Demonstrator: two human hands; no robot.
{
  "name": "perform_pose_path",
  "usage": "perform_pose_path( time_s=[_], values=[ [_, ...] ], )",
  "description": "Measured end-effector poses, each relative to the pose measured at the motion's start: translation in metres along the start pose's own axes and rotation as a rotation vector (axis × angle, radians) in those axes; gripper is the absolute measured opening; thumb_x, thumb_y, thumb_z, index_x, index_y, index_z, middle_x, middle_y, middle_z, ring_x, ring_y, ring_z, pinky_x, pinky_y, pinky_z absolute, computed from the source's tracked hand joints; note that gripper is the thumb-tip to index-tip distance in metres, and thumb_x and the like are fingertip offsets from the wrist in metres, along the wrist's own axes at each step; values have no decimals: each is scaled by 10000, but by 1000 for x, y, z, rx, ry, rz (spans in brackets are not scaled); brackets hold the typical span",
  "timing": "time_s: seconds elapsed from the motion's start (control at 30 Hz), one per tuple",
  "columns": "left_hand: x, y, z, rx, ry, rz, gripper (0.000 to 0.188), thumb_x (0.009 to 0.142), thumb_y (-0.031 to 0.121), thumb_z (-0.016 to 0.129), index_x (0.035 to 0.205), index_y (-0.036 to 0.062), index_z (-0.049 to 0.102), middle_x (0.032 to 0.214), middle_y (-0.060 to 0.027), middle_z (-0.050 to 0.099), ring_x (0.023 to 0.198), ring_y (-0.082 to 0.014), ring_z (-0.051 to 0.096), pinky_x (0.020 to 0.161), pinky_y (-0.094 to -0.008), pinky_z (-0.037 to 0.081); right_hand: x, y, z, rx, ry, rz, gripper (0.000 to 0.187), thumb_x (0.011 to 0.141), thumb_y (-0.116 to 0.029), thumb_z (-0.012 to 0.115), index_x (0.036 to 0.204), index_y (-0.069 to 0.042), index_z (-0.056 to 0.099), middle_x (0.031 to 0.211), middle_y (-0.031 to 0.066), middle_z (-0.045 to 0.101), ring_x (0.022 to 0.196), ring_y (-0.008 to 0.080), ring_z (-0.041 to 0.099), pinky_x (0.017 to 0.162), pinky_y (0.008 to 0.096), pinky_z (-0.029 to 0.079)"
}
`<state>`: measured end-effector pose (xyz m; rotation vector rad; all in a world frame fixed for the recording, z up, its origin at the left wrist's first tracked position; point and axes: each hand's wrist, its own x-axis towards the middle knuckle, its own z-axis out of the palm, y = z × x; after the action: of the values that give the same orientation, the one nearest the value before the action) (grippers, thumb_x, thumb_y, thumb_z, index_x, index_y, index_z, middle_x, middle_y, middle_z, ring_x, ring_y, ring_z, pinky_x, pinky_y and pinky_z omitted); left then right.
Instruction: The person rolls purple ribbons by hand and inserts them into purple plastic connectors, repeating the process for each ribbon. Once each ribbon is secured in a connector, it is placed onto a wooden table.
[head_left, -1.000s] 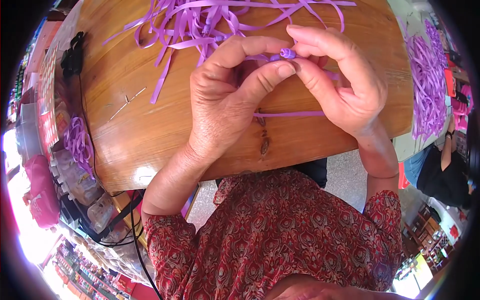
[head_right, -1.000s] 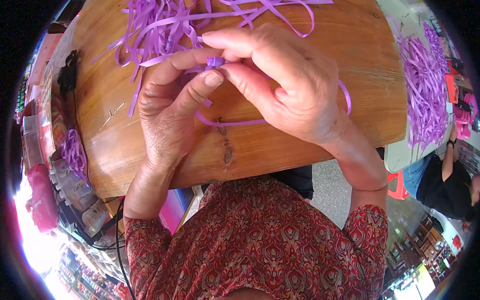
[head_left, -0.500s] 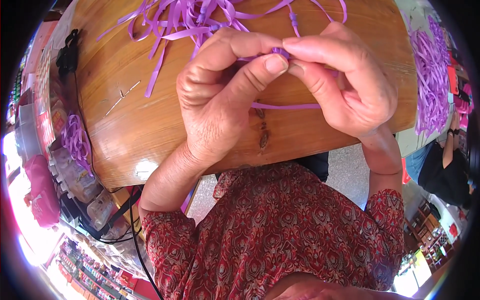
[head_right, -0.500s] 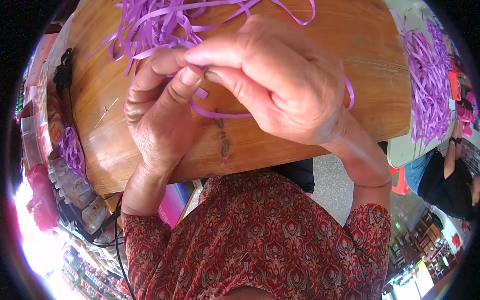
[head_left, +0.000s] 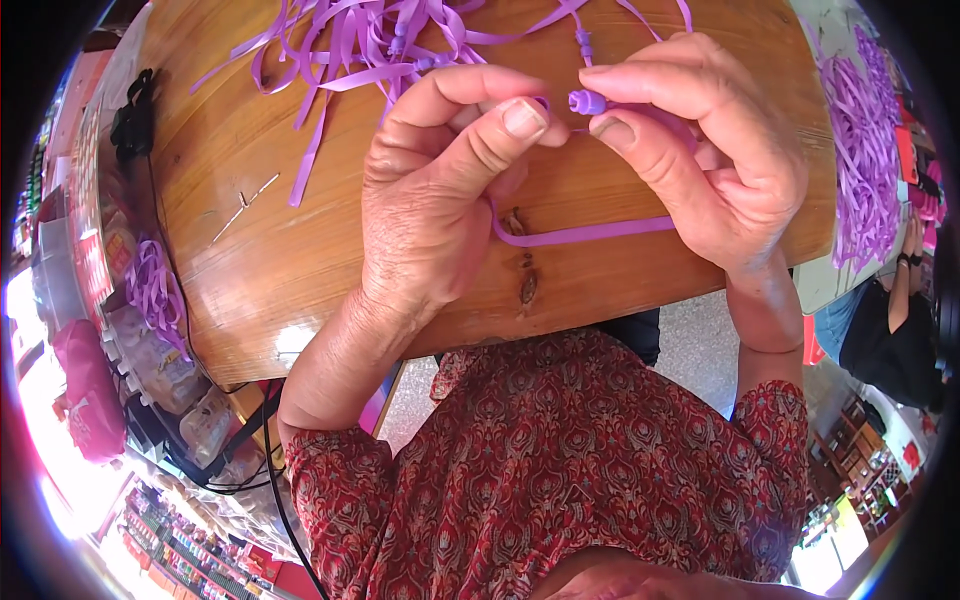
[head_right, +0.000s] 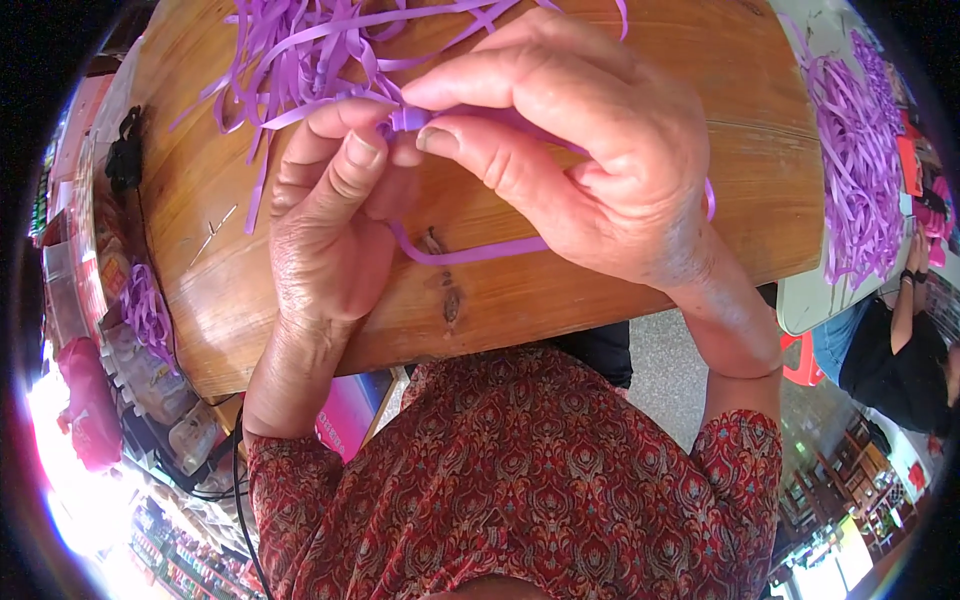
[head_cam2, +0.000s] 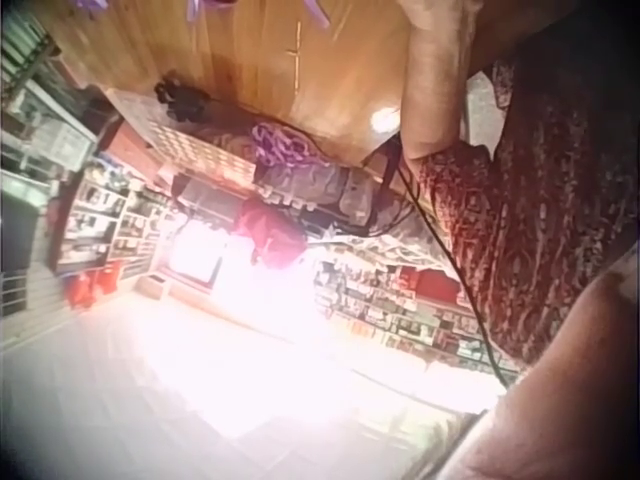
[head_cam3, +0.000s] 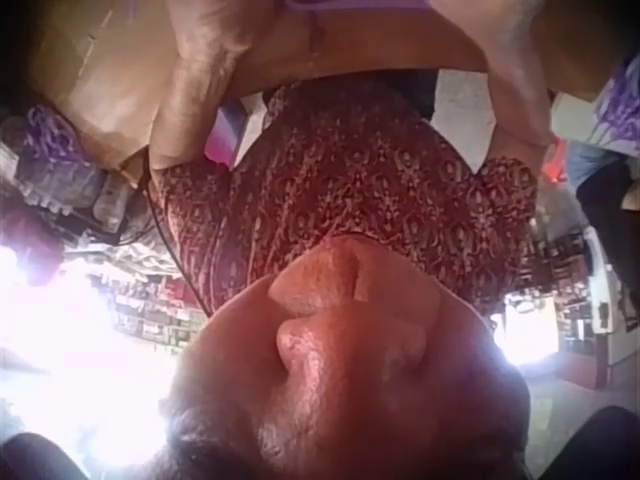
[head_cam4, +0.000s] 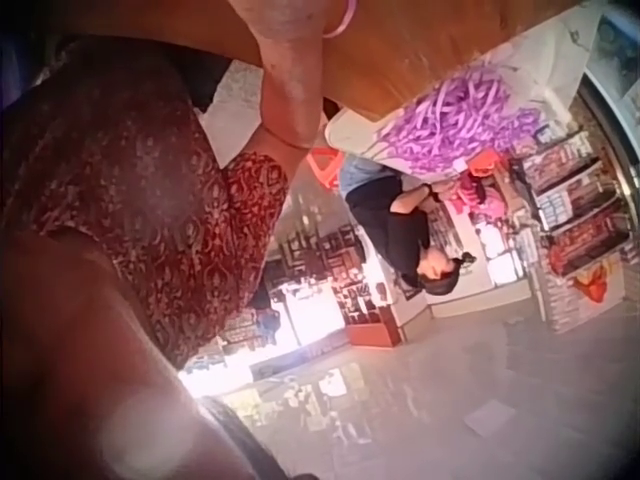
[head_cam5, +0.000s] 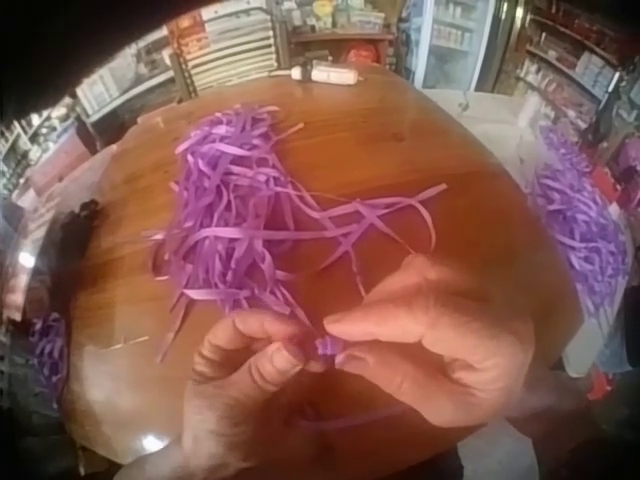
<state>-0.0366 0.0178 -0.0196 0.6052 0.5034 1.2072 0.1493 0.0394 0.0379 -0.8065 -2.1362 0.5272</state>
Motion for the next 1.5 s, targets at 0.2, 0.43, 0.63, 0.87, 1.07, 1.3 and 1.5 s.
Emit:
perform_pose_path(
  time_s=[0.2, 0.43, 0.63, 0.87, 1.07, 1.3, 1.5],
  values=[
    [-2, -1, 7, -64, -2, -49, 147, 896, 84, 605, 1032, 38, 635, 882, -35, 654, 730, -65, 572, 557, -158, 399, -3, 4, 6, 107, -16, 42, 219, 789, 63, 660, 1005, 33, 650, 865, 91, 612, 736, 111, 567, 602, 189, 423],
    [2, 1, 8, 69, 43, -99, 237, 946, 127, 521, 1149, 17, 576, 871, -59, 618, 748, -115, 581, 708, -230, 488, -10, 9, 12, 352, 6, 291, 234, 838, 64, 601, 1069, 32, 622, 945, 80, 595, 837, 129, 580, 739, 212, 455],
    [3, -11, 22, 229, 25, 11, 264, 936, 94, 537, 1188, 20, 568, 916, -58, 636, 774, -97, 603, 645, -200, 505, 0, 25, 15, 543, -5, 425, 242, 859, 12, 616, 1091, 22, 547, 991, 85, 617, 924, 123, 591, 797, 232, 463],
    [5, -8, 14, 191, 87, 137, 215, 929, 98, 557, 1129, 33, 603, 924, -39, 644, 732, -84, 616, 636, -187, 516, 13, -16, -2, 273, 20, 381, 231, 868, -19, 617, 1087, 8, 547, 940, 99, 622, 880, 150, 608, 786, 255, 480],
    [5, 2, 17, 82, 207, 106, 184, 929, 118, 565, 1088, 44, 622, 878, -10, 637, 680, -45, 585, 577, -148, 455, -5, 10, 14, 141, 43, 53, 298, 766, 40, 694, 1056, 31, 625, 1030, 118, 569, 948, 163, 564, 797, 248, 471],
    [3, -2, 18, 184, 209, 125, 177, 938, 112, 550, 1084, 38, 618, 901, 0, 638, 746, -16, 548, 581, -133, 426, -2, 3, 36, 307, 93, 68, 237, 743, 78, 705, 963, 23, 635, 944, 93, 590, 836, 137, 582, 710, 230, 471],
    [4, -5, 17, 42, 192, 184, 157, 938, 118, 552, 1040, 26, 628, 932, -14, 633, 832, -59, 565, 732, -190, 467, 4, -2, 39, -9, 131, -143, 297, 704, 14, 748, 988, -4, 661, 911, 93, 600, 788, 169, 590, 660, 258, 479]
  ],
)
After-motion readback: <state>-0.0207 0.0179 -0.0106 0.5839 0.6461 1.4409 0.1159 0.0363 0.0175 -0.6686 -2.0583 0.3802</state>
